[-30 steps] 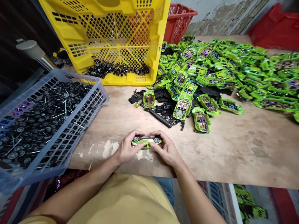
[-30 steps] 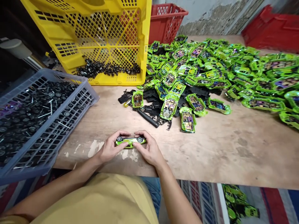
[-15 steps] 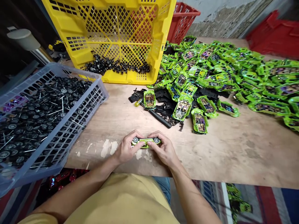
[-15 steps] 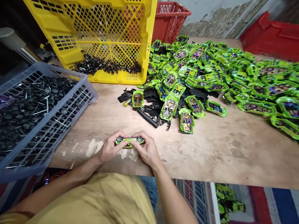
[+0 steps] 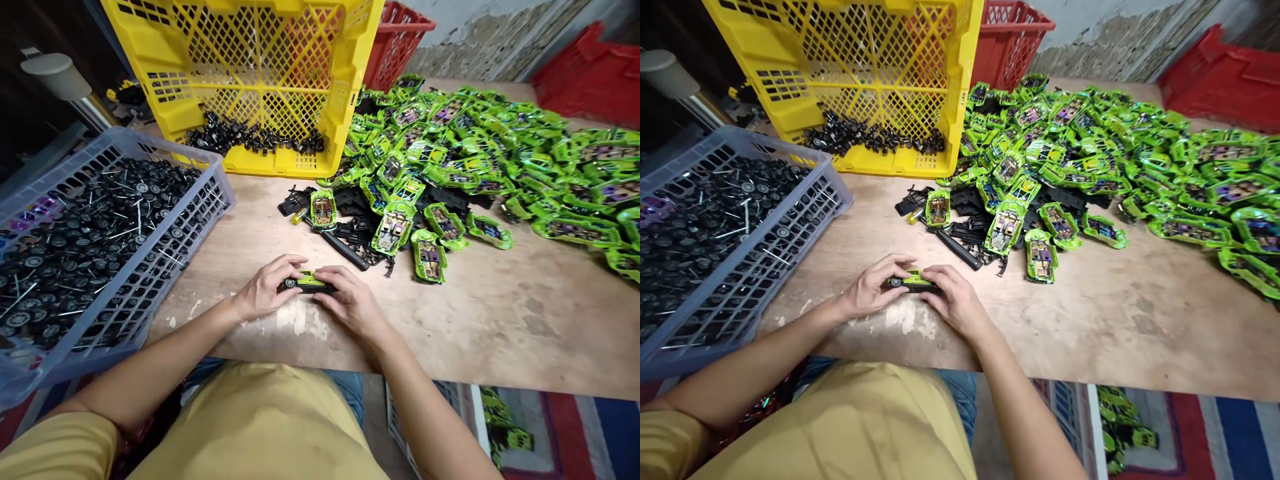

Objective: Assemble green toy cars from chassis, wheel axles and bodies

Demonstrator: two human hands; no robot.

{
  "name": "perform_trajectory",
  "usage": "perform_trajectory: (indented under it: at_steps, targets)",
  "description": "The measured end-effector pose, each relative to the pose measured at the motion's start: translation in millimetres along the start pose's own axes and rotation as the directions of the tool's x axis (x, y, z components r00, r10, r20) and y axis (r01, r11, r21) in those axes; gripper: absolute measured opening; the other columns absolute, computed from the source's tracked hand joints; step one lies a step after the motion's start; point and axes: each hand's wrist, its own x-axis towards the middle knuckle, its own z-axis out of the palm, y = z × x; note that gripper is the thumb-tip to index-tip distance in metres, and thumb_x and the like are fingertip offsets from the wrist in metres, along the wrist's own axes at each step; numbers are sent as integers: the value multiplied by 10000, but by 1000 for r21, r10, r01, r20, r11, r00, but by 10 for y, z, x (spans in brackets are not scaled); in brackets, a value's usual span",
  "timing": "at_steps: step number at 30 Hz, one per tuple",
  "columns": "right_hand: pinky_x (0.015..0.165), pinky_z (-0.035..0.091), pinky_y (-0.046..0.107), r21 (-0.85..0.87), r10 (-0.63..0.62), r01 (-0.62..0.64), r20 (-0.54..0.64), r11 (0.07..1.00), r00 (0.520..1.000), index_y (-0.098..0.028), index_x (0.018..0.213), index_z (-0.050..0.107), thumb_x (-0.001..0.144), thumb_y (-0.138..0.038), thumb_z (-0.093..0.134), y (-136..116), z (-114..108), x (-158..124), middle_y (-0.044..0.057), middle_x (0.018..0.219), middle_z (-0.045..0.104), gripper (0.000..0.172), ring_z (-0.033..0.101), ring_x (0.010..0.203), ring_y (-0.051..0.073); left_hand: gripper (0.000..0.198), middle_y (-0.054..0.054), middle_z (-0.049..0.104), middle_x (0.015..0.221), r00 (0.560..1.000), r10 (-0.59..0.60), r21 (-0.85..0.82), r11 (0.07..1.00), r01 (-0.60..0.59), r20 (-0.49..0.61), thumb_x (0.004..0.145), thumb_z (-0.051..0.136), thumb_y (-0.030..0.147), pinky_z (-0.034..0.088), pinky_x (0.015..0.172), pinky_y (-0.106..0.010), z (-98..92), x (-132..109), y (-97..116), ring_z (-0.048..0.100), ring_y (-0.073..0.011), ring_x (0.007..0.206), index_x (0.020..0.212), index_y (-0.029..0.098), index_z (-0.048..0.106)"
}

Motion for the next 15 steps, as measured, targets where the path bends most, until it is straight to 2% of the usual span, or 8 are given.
perform_trajectory:
  at_steps: [3, 6, 10, 15]
  targets:
    - [883, 566, 395, -4, -27, 27, -39, 1000, 999, -252, 1219, 600, 921, -218, 592, 28, 99, -41, 105, 1118, 646, 300, 640, 1042, 218, 208, -150, 652, 1214, 997, 66, 37, 997, -68, 31, 895, 562, 131, 508, 917, -395, 80, -67, -17, 620, -225, 1095, 1098, 166, 589]
    - [853, 582, 393, -14, -15, 14, -71, 1000, 997, -254, 1180, 620, 919, -206, 597, 10, 147, -60, 97, 1072, 665, 267, 658, 996, 213, 233, -133, 686, 1165, 997, 83, 64, 995, -83, 5, 906, 547, 126, 530, 880, -381, 118, -92, -17, 646, -216, 1047, 1130, 174, 586]
    - [854, 585, 396, -8, 13, -14, -99, 1000, 995, -255, 1148, 638, 917, -210, 602, -18, 171, -70, 90, 1053, 676, 238, 663, 996, 215, 214, -135, 692, 1169, 995, 92, 61, 994, -90, -33, 899, 559, 118, 537, 872, -365, 121, -106, -27, 656, -209, 1041, 1101, 172, 603]
    - [845, 583, 392, 15, 24, -23, -98, 1000, 995, -244, 1159, 637, 910, -239, 617, -15, 176, -86, 101, 1065, 669, 250, 663, 996, 218, 260, -169, 651, 1239, 996, 86, 6, 996, -86, 10, 885, 589, 135, 514, 932, -387, 81, -129, -60, 631, -218, 1112, 1144, 154, 580]
